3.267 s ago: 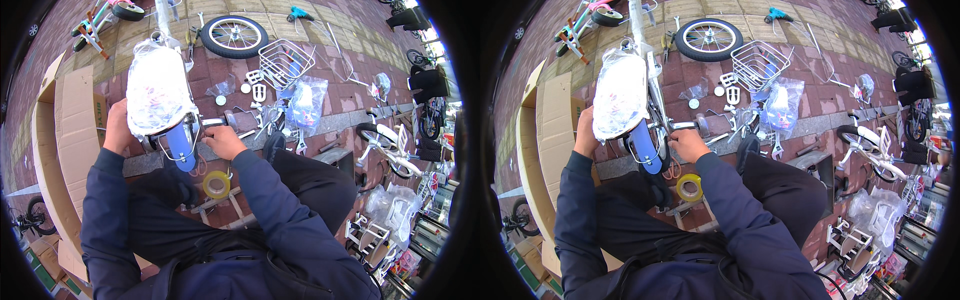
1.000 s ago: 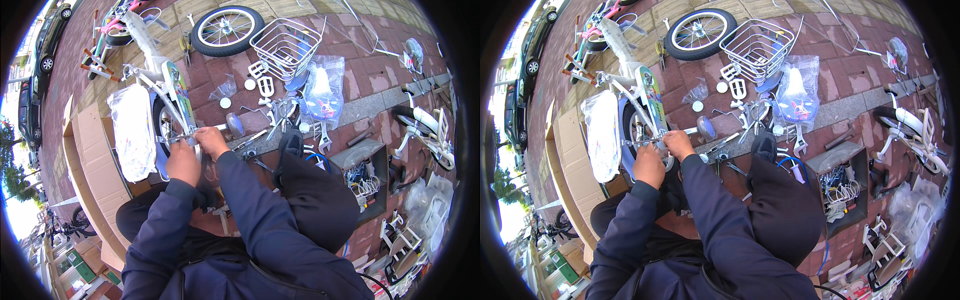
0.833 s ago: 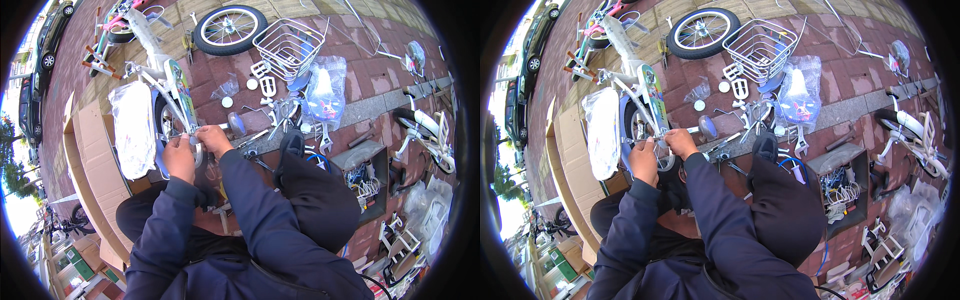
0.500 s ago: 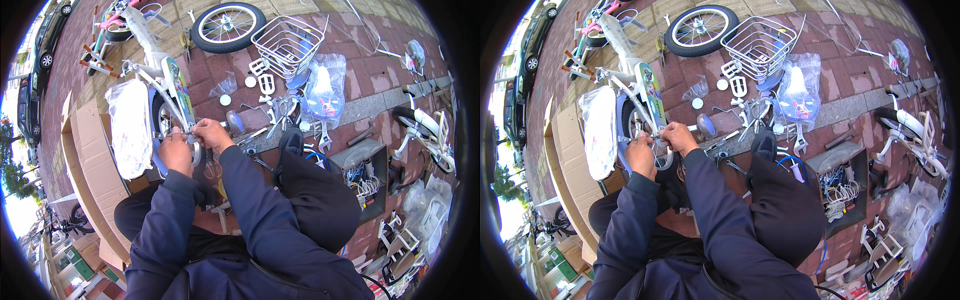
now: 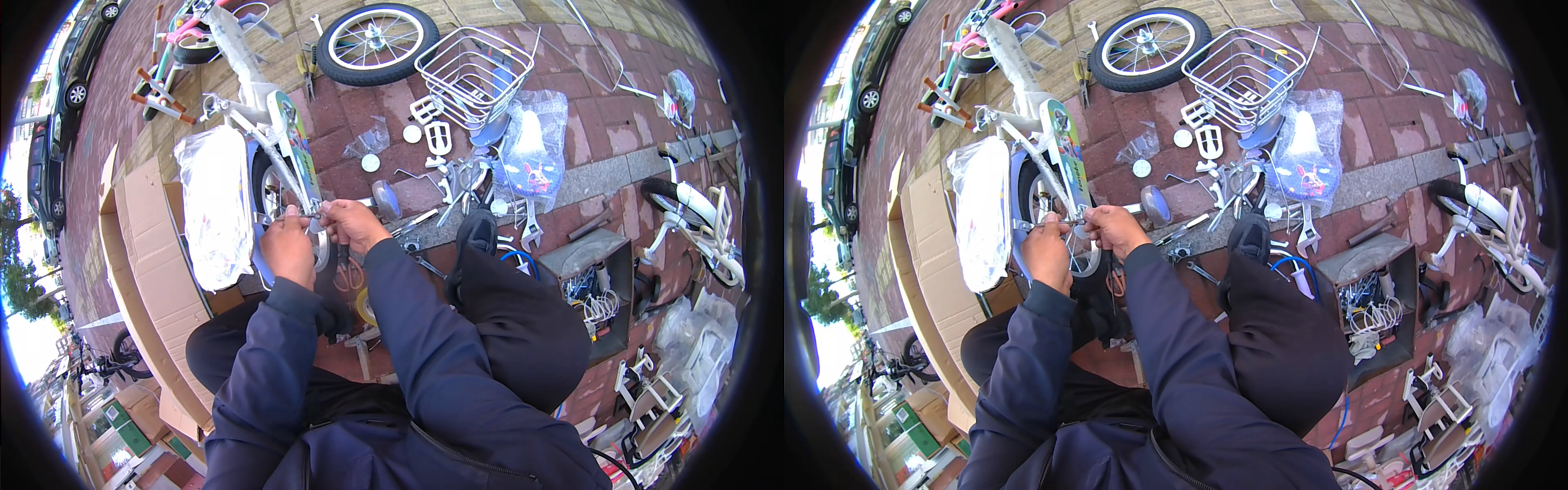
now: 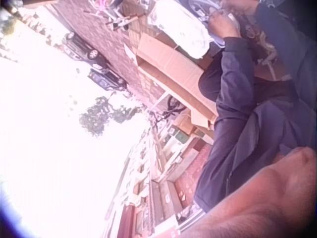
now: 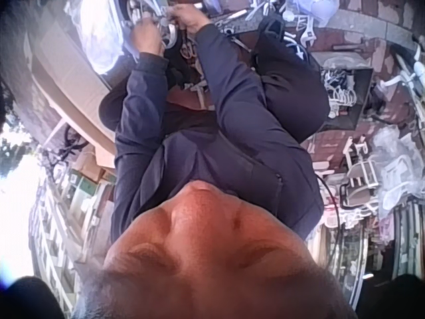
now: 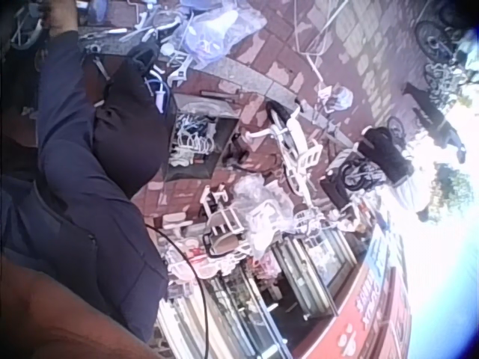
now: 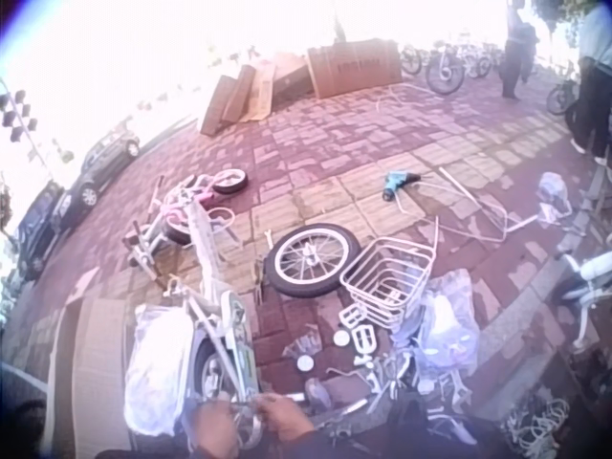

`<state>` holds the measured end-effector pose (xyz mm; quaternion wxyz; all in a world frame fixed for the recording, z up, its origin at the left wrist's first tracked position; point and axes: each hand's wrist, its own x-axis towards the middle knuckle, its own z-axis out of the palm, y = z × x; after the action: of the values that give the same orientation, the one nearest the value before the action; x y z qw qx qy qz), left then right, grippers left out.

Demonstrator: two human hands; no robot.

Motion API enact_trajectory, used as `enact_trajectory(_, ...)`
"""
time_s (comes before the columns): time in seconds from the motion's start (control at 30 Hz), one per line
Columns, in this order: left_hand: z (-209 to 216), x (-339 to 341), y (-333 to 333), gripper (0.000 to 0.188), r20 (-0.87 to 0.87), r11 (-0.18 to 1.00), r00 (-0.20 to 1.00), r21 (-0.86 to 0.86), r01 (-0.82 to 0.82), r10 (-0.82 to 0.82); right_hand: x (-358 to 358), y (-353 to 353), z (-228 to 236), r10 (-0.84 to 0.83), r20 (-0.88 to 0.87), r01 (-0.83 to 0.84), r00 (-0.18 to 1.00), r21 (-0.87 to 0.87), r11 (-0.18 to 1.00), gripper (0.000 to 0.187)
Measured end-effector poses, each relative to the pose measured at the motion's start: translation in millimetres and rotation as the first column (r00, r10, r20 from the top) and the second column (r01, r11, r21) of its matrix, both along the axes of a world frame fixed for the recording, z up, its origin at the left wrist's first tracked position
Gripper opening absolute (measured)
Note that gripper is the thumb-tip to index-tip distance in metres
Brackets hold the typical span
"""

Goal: The person assembles a bicycle by attaching a rear fender to the frame. They use a wrench to tighten bolts and secure the fender in place.

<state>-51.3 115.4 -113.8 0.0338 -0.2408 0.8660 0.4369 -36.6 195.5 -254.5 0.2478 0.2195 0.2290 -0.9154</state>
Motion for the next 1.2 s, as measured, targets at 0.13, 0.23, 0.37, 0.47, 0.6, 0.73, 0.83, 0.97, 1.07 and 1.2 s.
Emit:
enact_trajectory(0.13, -2, 0, -2, 0.039, -0.021, 1.000, 1.000, 0.002, 0.021, -0.021, 6, -3, -7, -0.026, 0.012, 0.027, 1.000, -0.121, 0.992, 0.016)
enact_trajectory(0.23, 0, 0, -3, 0.039, -0.006, 1.000, 1.000, 0.017, 0.020, -0.020, 6, -6, -6, -0.037, 0.057, 0.045, 0.998, -0.154, 0.987, 0.014)
enact_trajectory(0.37, 1, 1, -4, 0.039, 0.004, 0.998, 0.998, -0.034, 0.061, -0.061, 2, -3, 0, -0.018, 0.014, 0.018, 1.000, 0.023, 1.000, 0.013)
enact_trajectory(0.47, 0, 1, -4, 0.039, 0.005, 0.997, 0.998, -0.035, 0.063, -0.063, 0, 1, 4, 0.036, 0.001, -0.035, 0.999, 0.190, 0.981, 0.013)
enact_trajectory(0.6, -1, 0, -4, 0.038, 0.006, 0.999, 0.999, -0.016, 0.047, -0.047, -2, 2, 8, -0.008, -0.019, 0.010, 1.000, 0.125, 0.992, 0.015)
enact_trajectory(0.73, 0, 0, -4, 0.037, 0.021, 0.999, 0.999, -0.026, 0.044, -0.043, -3, 5, 10, 0.008, -0.007, -0.007, 1.000, 0.120, 0.993, 0.017)
enact_trajectory(0.83, -1, 0, -5, 0.038, 0.028, 0.998, 0.999, -0.035, 0.046, -0.045, -4, 10, 12, 0.064, -0.060, -0.045, 0.996, 0.270, 0.962, 0.017)
enact_trajectory(0.97, -2, -1, -5, 0.038, 0.022, 0.998, 0.999, -0.045, 0.042, -0.041, -4, 12, 16, 0.054, -0.076, -0.031, 0.996, 0.279, 0.960, 0.014)
enact_trajectory(1.07, -3, -1, -6, 0.038, 0.023, 0.999, 0.999, -0.009, 0.035, -0.035, -4, 14, 16, 0.069, -0.097, -0.038, 0.993, 0.292, 0.956, 0.013)
enact_trajectory(1.2, -3, 0, -6, 0.037, 0.045, 0.999, 0.998, 0.000, 0.037, -0.037, -4, 11, 13, 0.105, -0.098, -0.075, 0.990, 0.269, 0.960, 0.014)
